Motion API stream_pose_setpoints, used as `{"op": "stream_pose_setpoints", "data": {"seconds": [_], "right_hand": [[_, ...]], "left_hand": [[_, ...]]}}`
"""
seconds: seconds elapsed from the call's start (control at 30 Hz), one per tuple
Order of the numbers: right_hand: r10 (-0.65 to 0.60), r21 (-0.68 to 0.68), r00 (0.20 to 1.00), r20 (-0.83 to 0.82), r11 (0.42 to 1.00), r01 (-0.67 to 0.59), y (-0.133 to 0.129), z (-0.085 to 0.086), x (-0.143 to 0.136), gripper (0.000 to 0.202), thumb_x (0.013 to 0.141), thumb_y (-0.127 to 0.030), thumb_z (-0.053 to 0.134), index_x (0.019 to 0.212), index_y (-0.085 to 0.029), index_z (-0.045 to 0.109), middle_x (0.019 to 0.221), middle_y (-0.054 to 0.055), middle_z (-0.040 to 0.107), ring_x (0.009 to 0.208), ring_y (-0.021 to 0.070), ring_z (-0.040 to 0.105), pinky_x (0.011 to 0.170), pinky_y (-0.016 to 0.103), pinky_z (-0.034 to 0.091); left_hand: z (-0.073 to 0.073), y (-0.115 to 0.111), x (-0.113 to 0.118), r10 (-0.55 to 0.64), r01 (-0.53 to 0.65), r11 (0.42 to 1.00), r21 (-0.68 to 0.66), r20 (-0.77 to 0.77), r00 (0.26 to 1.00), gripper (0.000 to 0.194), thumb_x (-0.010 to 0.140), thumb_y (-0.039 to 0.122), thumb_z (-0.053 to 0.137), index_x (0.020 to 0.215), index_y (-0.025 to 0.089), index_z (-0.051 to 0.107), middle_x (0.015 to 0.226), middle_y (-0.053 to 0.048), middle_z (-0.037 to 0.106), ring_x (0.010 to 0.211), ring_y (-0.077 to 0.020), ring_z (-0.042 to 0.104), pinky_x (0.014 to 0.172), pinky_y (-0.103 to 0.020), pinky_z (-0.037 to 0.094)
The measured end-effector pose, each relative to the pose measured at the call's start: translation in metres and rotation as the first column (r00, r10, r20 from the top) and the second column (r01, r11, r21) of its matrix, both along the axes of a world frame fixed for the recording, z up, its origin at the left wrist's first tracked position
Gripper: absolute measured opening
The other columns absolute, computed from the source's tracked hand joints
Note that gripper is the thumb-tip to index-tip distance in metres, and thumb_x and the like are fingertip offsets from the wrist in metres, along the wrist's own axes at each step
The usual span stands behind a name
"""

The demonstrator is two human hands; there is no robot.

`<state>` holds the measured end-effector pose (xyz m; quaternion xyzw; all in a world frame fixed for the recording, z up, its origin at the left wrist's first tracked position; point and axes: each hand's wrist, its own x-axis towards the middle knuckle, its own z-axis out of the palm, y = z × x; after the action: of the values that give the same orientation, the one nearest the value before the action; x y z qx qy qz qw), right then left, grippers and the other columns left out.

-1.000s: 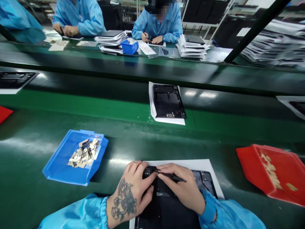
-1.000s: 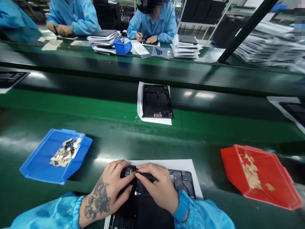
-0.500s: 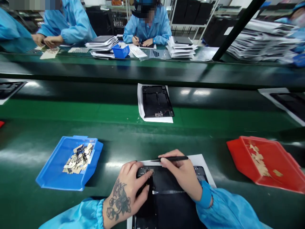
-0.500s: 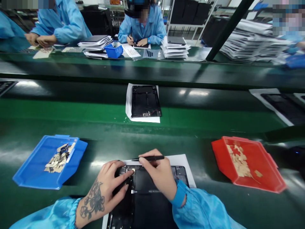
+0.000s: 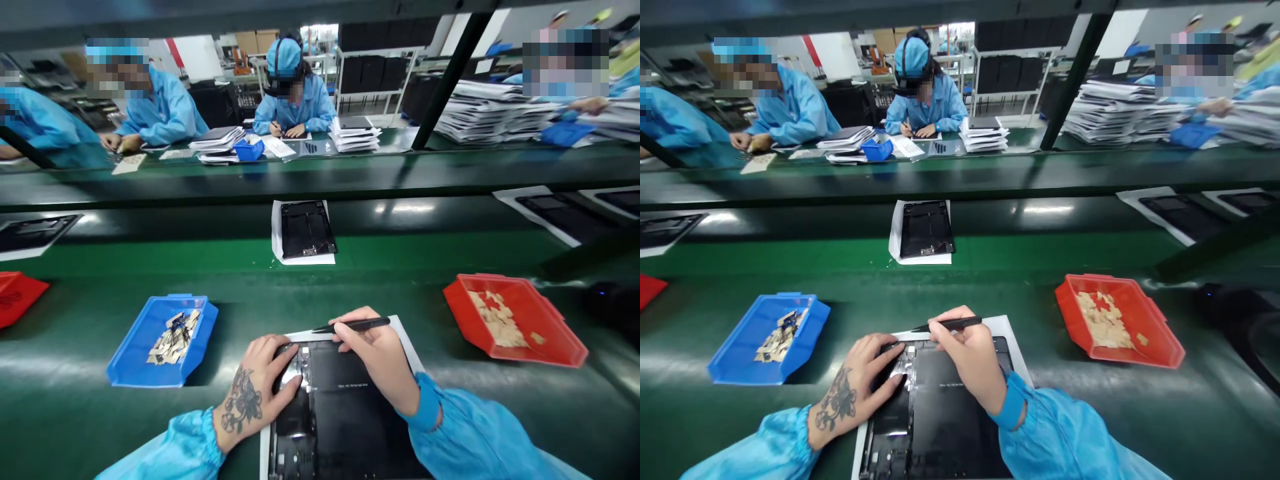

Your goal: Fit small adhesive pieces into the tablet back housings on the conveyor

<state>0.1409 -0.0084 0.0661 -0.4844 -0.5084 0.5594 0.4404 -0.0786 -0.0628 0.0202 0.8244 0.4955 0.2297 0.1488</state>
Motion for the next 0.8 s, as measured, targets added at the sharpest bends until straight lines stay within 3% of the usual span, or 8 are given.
{"op": "stream_pose_setpoints", "data": {"seconds": [0.17, 0.37, 0.47, 0.53, 0.67, 0.73, 0.8], "right_hand": [[0.011, 0.022, 0.998, 0.064, 1.0, -0.012, -0.016, -0.002, 0.035, 0.028, 0.081, -0.041, 0.067, 0.086, -0.015, 0.063, 0.079, 0.005, 0.064, 0.069, 0.0156, 0.065, 0.059, 0.023, 0.055], [-0.056, 0.071, 0.984, 0.167, 0.996, 0.045, -0.023, -0.014, 0.079, 0.028, 0.083, -0.042, 0.065, 0.088, -0.015, 0.064, 0.085, 0.006, 0.065, 0.071, 0.0166, 0.064, 0.06, 0.025, 0.055], [-0.029, 0.077, 0.976, 0.217, 0.997, 0.013, -0.028, -0.015, 0.093, 0.026, 0.084, -0.04, 0.062, 0.089, -0.016, 0.065, 0.085, 0.006, 0.065, 0.07, 0.0166, 0.064, 0.06, 0.025, 0.054], [0.007, 0.085, 0.965, 0.263, 0.996, -0.031, -0.034, -0.013, 0.099, 0.023, 0.086, -0.038, 0.059, 0.089, -0.017, 0.067, 0.084, 0.005, 0.065, 0.07, 0.0165, 0.064, 0.06, 0.025, 0.053], [0.104, 0.128, 0.936, 0.336, 0.98, -0.154, -0.057, -0.016, 0.103, 0.014, 0.086, -0.031, 0.058, 0.085, -0.02, 0.067, 0.082, 0.003, 0.067, 0.075, 0.0164, 0.065, 0.067, 0.024, 0.051], [0.207, 0.153, 0.925, 0.32, 0.952, -0.265, -0.074, -0.024, 0.103, 0.009, 0.085, -0.027, 0.06, 0.085, -0.021, 0.066, 0.084, 0.003, 0.068, 0.079, 0.0163, 0.065, 0.074, 0.024, 0.051], [0.363, 0.18, 0.885, 0.292, 0.888, -0.424, -0.09, -0.035, 0.103, 0.01, 0.087, -0.031, 0.061, 0.085, -0.022, 0.066, 0.086, 0.002, 0.069, 0.08, 0.0161, 0.065, 0.077, 0.025, 0.051]], "left_hand": [[0.011, 0.019, -0.001, 0.048, -0.033, 0.992, -0.121, 0.123, 0.991, 0.026, 0.096, 0.029, 0.044, 0.109, 0.021, 0.064, 0.108, -0.008, 0.058, 0.101, -0.0194, 0.054, 0.088, -0.035, 0.046], [0.007, 0.054, 0.041, 0.013, -0.014, 0.987, -0.158, -0.009, 1.0, 0.032, 0.088, 0.037, 0.058, 0.115, 0.02, 0.059, 0.106, -0.007, 0.058, 0.1, -0.0224, 0.052, 0.088, -0.037, 0.044], [0.004, 0.065, 0.06, -0.007, -0.001, 0.984, -0.176, -0.042, 0.999, 0.017, 0.088, 0.031, 0.058, 0.098, 0.019, 0.062, 0.086, -0.003, 0.059, 0.083, -0.0199, 0.054, 0.076, -0.034, 0.044], [0.003, 0.07, 0.065, -0.011, 0.0, 0.982, -0.188, -0.056, 0.998, 0.009, 0.088, 0.026, 0.056, 0.084, 0.019, 0.06, 0.078, -0.001, 0.057, 0.077, -0.0181, 0.053, 0.071, -0.031, 0.043], [0.002, 0.082, 0.067, 0.015, -0.025, 0.984, -0.177, -0.057, 0.998, 0.017, 0.089, 0.024, 0.053, 0.073, 0.018, 0.055, 0.079, -0.002, 0.056, 0.077, -0.0166, 0.054, 0.07, -0.027, 0.042], [0.003, 0.093, 0.066, 0.053, -0.059, 0.985, -0.162, -0.045, 0.998, 0.017, 0.09, 0.025, 0.05, 0.075, 0.019, 0.053, 0.081, -0.002, 0.057, 0.076, -0.0155, 0.055, 0.069, -0.026, 0.042], [0.008, 0.108, 0.068, 0.099, -0.103, 0.984, -0.146, -0.032, 0.995, 0.017, 0.091, 0.027, 0.048, 0.078, 0.019, 0.053, 0.077, -0.001, 0.059, 0.07, -0.0146, 0.056, 0.064, -0.025, 0.042]]}}
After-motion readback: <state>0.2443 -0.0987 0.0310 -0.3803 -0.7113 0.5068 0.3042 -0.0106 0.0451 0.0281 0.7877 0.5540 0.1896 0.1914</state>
